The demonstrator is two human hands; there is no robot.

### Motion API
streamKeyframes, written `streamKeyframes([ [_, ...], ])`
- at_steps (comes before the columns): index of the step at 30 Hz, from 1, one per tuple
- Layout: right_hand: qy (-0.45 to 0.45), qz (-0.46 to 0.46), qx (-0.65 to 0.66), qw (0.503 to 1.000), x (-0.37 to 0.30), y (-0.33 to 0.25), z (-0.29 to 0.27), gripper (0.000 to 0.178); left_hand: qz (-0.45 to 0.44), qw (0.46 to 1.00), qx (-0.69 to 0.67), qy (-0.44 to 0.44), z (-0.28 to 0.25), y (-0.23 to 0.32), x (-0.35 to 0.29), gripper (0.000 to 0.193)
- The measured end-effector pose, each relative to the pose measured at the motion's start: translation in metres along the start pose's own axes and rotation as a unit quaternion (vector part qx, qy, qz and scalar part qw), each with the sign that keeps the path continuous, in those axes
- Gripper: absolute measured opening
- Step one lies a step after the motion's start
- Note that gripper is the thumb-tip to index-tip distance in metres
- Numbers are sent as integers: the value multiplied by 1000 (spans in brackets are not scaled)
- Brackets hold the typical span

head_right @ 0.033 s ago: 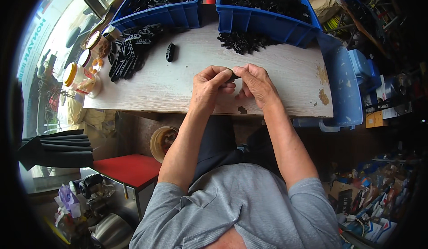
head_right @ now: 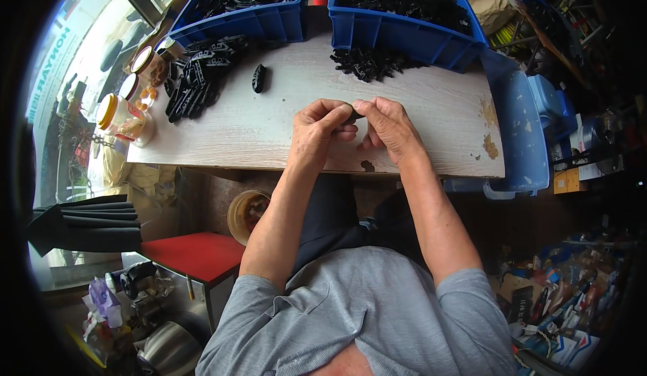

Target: Manual assembly of small black plastic components at a workbench.

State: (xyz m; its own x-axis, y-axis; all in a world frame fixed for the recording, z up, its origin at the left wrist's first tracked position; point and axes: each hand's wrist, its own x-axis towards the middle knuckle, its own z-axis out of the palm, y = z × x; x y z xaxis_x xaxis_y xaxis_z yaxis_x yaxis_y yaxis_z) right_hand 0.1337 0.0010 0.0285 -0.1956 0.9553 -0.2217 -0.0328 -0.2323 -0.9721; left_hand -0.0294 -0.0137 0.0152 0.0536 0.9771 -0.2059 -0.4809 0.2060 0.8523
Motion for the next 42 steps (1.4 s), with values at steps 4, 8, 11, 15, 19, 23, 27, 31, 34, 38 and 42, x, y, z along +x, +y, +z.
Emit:
streamKeyframes([
  [4,-9,8,-26,1000,1,4,-4,37,2,1000,5,-12,2,0,-1,15],
  [8,4,-31,-17,999,0,10,-4,39,0,999,13,-31,-1,-1,1,14],
  [11,12,-45,-7,999,-2,9,2,40,-3,999,8,-35,0,0,1,14],
  [15,21,-51,2,998,-4,11,5,42,-2,1000,-4,-24,1,0,-1,15],
  [19,33,-72,13,997,-2,16,4,38,-2,1000,-9,-25,3,2,-1,11],
  [23,56,-67,33,996,-2,17,6,32,-5,999,-8,-32,1,0,-1,11],
  [27,54,-75,39,995,-2,18,7,30,-10,999,-7,-35,0,-1,-1,10],
  [31,57,-77,21,995,-5,14,8,34,-13,999,-3,-30,1,0,-3,10],
  [34,60,-81,13,995,-7,13,9,38,-8,999,12,-36,0,-2,-3,13],
  [38,36,-104,21,994,-5,16,0,32,35,998,2,-51,-4,-13,0,20],
  [42,104,-31,157,982,-9,13,-19,26,319,844,368,225,-42,15,22,30],
])
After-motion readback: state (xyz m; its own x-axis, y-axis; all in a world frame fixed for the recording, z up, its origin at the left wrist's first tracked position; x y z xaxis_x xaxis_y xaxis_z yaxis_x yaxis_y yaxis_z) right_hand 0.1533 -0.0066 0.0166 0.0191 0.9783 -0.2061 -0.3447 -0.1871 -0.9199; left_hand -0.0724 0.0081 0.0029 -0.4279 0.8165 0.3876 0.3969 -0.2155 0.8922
